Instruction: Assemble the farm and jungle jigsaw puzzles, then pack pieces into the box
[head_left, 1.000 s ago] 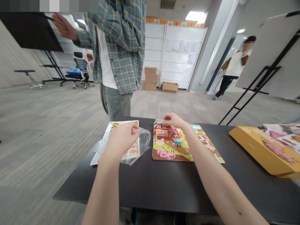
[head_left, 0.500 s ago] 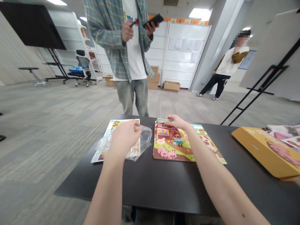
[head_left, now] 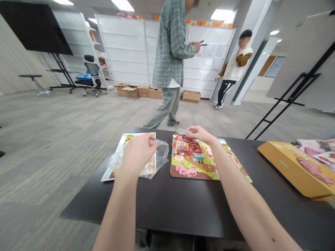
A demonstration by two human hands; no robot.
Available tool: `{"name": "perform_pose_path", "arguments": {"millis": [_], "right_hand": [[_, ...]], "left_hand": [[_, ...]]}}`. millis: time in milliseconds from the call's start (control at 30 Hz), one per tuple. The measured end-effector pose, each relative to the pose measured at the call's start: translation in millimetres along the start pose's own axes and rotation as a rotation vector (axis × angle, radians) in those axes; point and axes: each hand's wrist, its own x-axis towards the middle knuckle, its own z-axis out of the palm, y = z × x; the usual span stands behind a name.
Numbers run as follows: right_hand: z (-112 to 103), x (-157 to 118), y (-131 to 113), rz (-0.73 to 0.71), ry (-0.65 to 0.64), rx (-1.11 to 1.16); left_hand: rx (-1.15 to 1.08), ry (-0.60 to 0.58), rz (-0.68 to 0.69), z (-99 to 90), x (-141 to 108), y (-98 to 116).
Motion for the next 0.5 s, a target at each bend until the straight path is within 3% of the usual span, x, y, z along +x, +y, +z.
{"name": "perform_pose_path", "arguments": {"millis": [200, 500], "right_hand": [[-4, 3, 6, -0.055, -0.007, 0.037], [10, 10, 15, 0.01, 0.071, -0.066]], "left_hand": [[-0.007, 0.003, -0.002, -1.2, -1, 2], [0.041, -0.067, 0.077, 7.9, 1, 2]]}}
